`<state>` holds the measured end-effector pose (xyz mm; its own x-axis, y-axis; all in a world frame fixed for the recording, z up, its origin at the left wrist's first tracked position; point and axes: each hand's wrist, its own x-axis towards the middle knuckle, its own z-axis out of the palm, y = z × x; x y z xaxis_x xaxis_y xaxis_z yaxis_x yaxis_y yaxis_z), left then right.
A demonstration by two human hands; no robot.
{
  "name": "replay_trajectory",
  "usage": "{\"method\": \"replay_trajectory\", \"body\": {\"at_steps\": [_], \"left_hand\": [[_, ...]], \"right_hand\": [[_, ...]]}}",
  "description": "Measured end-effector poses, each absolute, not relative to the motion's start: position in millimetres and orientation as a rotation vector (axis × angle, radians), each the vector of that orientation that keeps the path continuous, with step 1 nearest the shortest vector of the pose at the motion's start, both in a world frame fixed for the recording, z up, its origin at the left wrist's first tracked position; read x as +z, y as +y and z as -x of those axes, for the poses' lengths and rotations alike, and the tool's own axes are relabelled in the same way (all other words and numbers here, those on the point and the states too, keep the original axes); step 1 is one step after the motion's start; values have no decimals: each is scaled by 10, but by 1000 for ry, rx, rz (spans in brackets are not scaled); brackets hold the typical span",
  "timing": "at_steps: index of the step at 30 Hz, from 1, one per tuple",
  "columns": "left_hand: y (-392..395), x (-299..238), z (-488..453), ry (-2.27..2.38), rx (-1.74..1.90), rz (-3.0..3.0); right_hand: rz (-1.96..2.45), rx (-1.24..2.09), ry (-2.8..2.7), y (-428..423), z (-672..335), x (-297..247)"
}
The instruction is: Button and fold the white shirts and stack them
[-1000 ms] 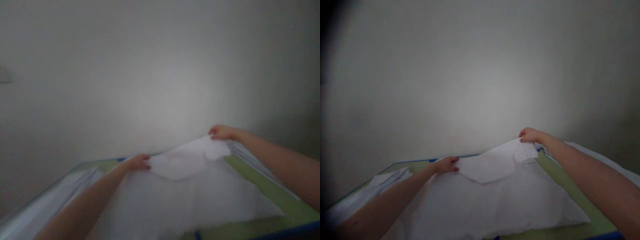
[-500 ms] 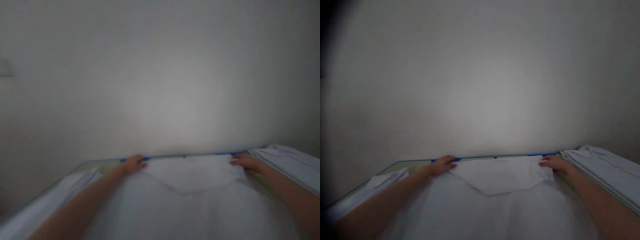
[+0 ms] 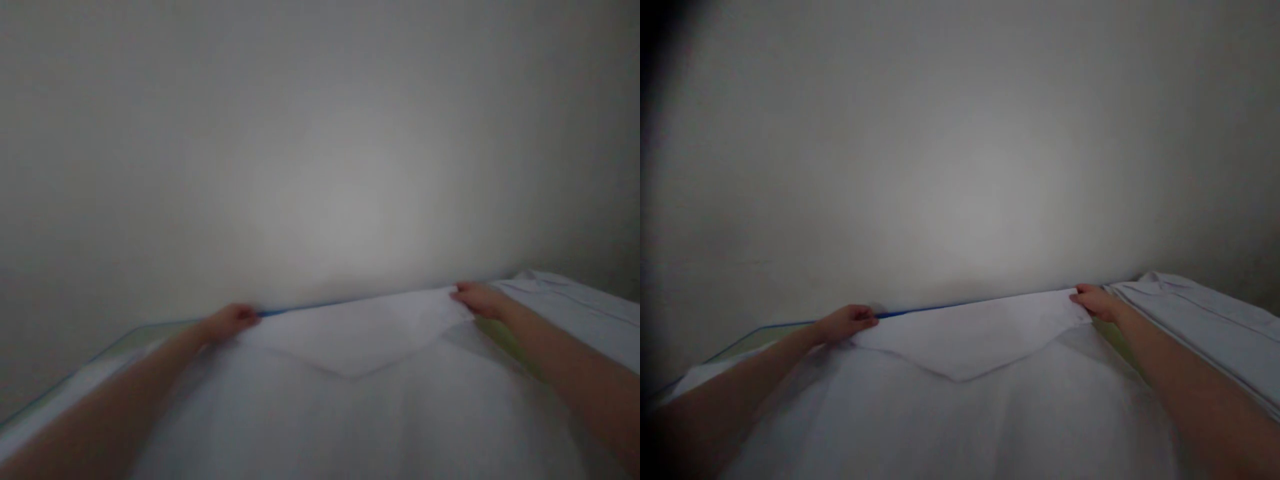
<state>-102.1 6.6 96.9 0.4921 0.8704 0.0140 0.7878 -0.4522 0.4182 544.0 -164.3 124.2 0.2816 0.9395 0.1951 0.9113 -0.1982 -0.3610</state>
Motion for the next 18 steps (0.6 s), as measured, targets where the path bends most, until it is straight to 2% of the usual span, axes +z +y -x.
{"method": "replay_trajectory", "body": {"at_steps": [2,9,18], "left_hand": [[92,916,1072,1417,294,-2390],[102,761,1067,1443,262,-2476],[-21,755,1111,1490,274,-2576]], "right_hand": [[2227,116,-1718,-1558,-5416,1161],[2346,-126,-1712,-1384,-5317,865],[2326,-308,-1669,-1517,-5296,944]]}}
